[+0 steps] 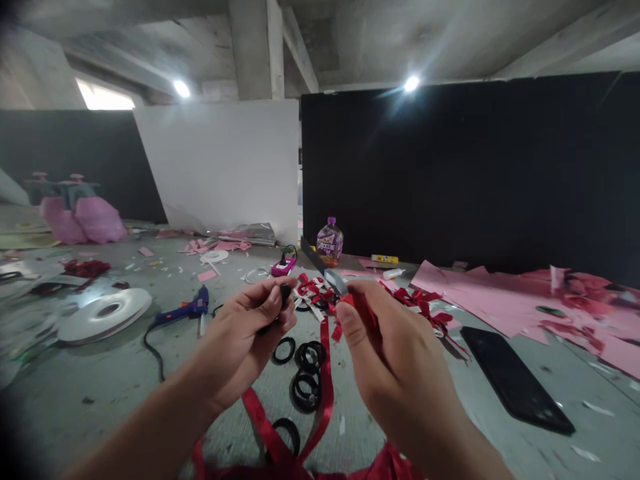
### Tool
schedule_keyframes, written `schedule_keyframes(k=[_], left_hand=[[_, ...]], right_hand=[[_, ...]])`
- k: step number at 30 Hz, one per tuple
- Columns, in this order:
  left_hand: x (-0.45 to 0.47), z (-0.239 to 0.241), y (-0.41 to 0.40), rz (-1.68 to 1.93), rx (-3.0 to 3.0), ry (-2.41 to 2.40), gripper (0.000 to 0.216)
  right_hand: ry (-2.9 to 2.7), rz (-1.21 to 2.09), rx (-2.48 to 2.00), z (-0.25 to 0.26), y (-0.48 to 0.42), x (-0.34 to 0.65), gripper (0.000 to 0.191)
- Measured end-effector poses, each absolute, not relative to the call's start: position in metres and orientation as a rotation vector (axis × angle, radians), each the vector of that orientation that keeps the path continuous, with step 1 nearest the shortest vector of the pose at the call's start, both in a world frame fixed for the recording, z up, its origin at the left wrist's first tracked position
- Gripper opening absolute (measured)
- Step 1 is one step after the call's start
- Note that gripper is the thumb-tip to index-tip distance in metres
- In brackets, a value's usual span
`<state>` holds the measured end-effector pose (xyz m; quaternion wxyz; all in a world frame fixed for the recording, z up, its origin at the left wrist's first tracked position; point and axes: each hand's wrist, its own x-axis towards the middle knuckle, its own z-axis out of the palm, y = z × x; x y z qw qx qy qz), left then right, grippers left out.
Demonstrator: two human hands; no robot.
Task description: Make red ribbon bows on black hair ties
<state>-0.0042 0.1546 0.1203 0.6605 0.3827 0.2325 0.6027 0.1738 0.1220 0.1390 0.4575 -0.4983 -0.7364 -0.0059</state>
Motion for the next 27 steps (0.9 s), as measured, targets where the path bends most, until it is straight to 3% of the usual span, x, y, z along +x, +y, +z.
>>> schedule_keyframes(k=[8, 13, 20, 27], left_hand=[[-0.003, 0.12, 0.138, 1.33, 1.186, 0.545, 0.012], [-0.004, 0.123, 0.13, 1.427, 1.515, 0.62, 0.014], [-0.006, 0.131, 0.127, 1.562, 1.859, 0.681, 0.022], [-0.007, 0.129, 0.127, 1.683, 2.102, 0.661, 0.025]], right_hand=[[-1.587, 0.643, -1.061, 0.138, 0.114, 0.161, 0.026], [-1.53, 0.816, -0.981, 0.137, 0.108, 0.156, 0.027], [-1.483, 0.812, -1.063, 0.137, 0.106, 0.152, 0.03], [-1.491, 0.361, -1.136, 0.139, 0.098, 0.145, 0.016]])
